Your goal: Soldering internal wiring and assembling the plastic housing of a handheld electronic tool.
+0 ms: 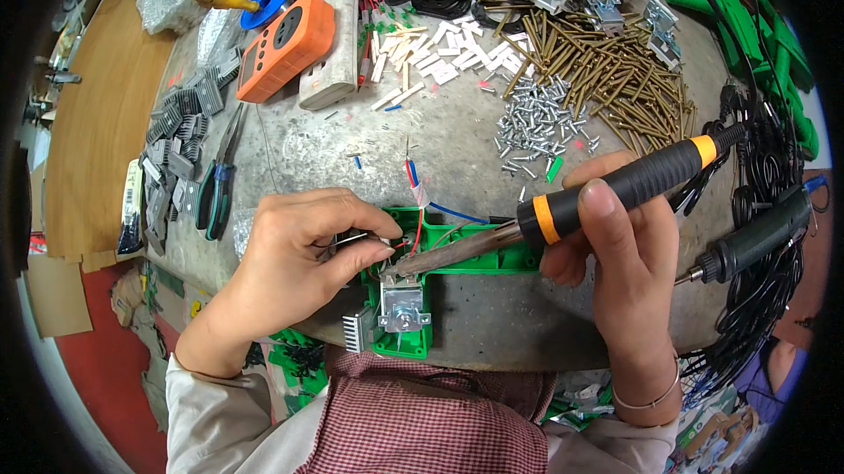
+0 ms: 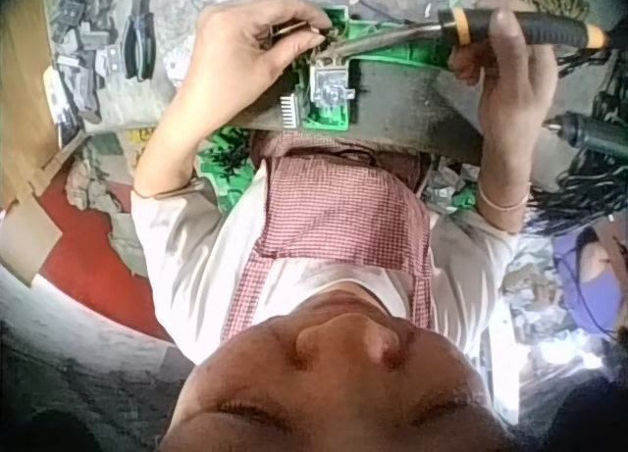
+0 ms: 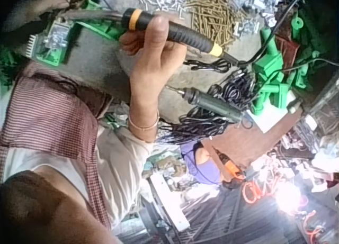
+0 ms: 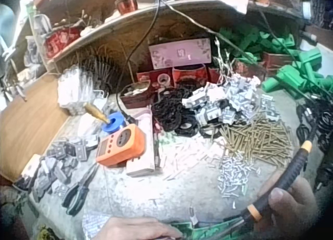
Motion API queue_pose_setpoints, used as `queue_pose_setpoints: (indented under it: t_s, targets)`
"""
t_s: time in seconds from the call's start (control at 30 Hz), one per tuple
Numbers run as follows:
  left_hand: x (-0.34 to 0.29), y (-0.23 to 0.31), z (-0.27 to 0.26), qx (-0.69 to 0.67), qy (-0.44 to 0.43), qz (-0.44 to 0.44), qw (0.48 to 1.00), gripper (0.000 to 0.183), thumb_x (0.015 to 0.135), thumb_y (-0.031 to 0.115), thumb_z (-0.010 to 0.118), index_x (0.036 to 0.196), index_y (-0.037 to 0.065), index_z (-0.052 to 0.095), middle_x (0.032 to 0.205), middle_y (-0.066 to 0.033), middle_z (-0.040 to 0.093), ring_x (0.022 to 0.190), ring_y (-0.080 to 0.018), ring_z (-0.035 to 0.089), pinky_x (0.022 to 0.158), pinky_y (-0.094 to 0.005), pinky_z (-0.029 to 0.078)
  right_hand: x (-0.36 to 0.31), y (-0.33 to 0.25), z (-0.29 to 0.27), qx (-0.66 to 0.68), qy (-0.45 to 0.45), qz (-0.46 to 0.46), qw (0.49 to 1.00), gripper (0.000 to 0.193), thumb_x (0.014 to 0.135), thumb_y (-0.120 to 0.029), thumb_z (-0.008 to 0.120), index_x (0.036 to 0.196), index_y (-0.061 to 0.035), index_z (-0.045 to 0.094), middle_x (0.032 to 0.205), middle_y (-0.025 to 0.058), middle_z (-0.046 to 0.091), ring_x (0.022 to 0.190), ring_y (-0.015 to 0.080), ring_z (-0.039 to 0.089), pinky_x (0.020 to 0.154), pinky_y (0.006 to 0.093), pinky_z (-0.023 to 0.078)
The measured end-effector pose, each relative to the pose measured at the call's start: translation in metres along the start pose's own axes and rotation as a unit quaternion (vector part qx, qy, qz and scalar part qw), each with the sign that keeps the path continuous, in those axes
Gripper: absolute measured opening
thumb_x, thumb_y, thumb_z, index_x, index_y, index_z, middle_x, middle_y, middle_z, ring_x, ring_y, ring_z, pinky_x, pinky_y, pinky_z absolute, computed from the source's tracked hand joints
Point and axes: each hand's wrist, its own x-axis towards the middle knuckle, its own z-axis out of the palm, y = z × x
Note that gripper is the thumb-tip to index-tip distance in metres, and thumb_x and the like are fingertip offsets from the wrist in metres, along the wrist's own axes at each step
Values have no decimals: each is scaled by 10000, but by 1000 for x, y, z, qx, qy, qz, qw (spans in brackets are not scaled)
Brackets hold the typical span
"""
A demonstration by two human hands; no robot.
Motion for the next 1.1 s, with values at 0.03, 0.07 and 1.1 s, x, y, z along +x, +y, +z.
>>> queue_pose_setpoints:
  t_s: [0.03,0.07,1.1]
  targets:
    - [0,-1,0,0,0,0,1000,180,746,-15,777,914,23,726,815,-91,705,641,-146,631,536,-267,446,0,0,0,2,-1,-2,1000,305,1011,-301,536,1034,3,551,711,59,623,503,98,581,444,204,422]
    - [0,-2,1,-3,0,3,1000,181,745,-13,778,914,24,726,816,-90,707,636,-143,625,533,-267,443,0,0,0,2,-2,-2,1000,305,1011,-301,536,1034,3,551,711,59,623,503,98,581,444,204,422]
    - [-2,-7,-1,-13,-17,21,1000,134,767,34,770,889,25,713,831,-107,713,749,-260,692,667,-337,534,3,-1,-2,-4,57,-12,998,314,967,-332,564,1003,-21,539,657,31,572,448,80,492,404,207,359]
